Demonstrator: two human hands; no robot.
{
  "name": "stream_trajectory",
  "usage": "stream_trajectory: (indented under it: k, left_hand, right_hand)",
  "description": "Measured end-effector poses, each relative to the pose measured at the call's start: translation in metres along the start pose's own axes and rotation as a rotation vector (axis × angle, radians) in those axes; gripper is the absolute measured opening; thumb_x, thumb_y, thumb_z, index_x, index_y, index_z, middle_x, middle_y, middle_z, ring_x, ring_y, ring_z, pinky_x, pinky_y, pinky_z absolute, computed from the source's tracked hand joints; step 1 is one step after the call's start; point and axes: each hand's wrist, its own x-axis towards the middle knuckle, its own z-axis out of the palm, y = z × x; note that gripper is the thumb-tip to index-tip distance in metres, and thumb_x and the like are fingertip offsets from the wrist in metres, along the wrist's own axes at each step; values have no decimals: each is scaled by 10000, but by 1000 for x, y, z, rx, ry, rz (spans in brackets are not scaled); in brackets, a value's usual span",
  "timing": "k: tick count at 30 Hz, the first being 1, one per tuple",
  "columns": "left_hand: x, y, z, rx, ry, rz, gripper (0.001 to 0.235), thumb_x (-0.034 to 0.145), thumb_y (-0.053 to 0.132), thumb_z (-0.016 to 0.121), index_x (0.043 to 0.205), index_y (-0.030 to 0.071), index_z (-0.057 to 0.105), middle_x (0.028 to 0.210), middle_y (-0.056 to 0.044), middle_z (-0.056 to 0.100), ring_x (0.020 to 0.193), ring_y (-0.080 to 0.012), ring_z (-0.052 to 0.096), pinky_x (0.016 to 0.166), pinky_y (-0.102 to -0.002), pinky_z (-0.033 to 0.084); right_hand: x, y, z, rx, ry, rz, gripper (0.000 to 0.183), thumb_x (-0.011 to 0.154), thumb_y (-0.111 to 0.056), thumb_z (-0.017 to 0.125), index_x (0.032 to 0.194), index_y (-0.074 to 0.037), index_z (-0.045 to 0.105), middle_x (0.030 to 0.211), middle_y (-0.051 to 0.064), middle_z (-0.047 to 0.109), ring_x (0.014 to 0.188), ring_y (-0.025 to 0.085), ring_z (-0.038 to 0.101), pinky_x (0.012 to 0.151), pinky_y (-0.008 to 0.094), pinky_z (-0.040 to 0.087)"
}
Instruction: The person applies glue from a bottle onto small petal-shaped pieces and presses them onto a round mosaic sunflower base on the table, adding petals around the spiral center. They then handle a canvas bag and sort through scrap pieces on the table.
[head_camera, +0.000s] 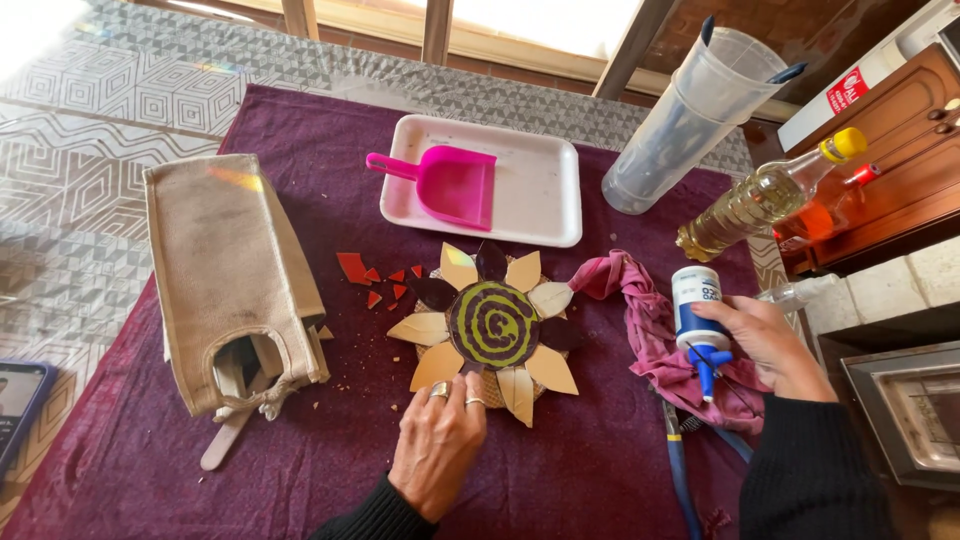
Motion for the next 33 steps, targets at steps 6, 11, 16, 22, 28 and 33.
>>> stream_trajectory:
  k: [6,11,16,22,28,33]
  left_hand:
    - [9,-14,-28,-359,-126,-315,152,1007,149,636,1096,37,687,776,-95,744,597,-174,691,547,-325,563]
    - [23,-21,-29,-887,93,-500,182,942,185,673,1045,42,721,783,-72,763,635,-123,733,573,-292,598]
    - [44,-7,6,-1842,-213,-563,255,1027,236,597,1058,-13,645,945,-128,755,874,-184,735,765,-313,624]
    - [60,7,-13,-2202,-470,-634,270,1033,296,495,1089,35,538,1103,-164,748,1023,-251,757,820,-347,629]
    - [58,6,-22,-2272,-472,-579,282,1037,306,458,1097,44,542,1186,-206,717,1041,-289,758,825,-366,642]
    - [51,10,-18,-2351,-469,-587,230,1040,287,486,1038,59,512,1188,-218,721,1028,-298,755,805,-363,644]
  right_hand:
    - [-36,-8,-32,181,-17,35,478,912,-345,752,1194,35,689,946,145,741,751,218,713,624,383,567]
    - [-78,-30,-20,463,-81,-98,514,870,-352,742,1223,15,675,988,137,751,828,222,730,748,417,597]
    - [-106,-49,22,993,-159,-292,648,707,-170,876,1310,-166,638,1142,-13,716,1128,179,695,1028,466,590]
    - [-113,-68,77,906,-25,-658,517,762,-204,912,1181,-101,627,1066,43,692,1116,247,702,1042,473,597]
    - [-128,-90,113,755,109,-796,451,811,-231,854,1154,-58,618,1061,84,673,959,186,669,906,392,587]
    - [-143,-94,125,765,96,-843,490,793,-220,834,1180,-60,581,1058,86,614,993,190,631,898,376,563]
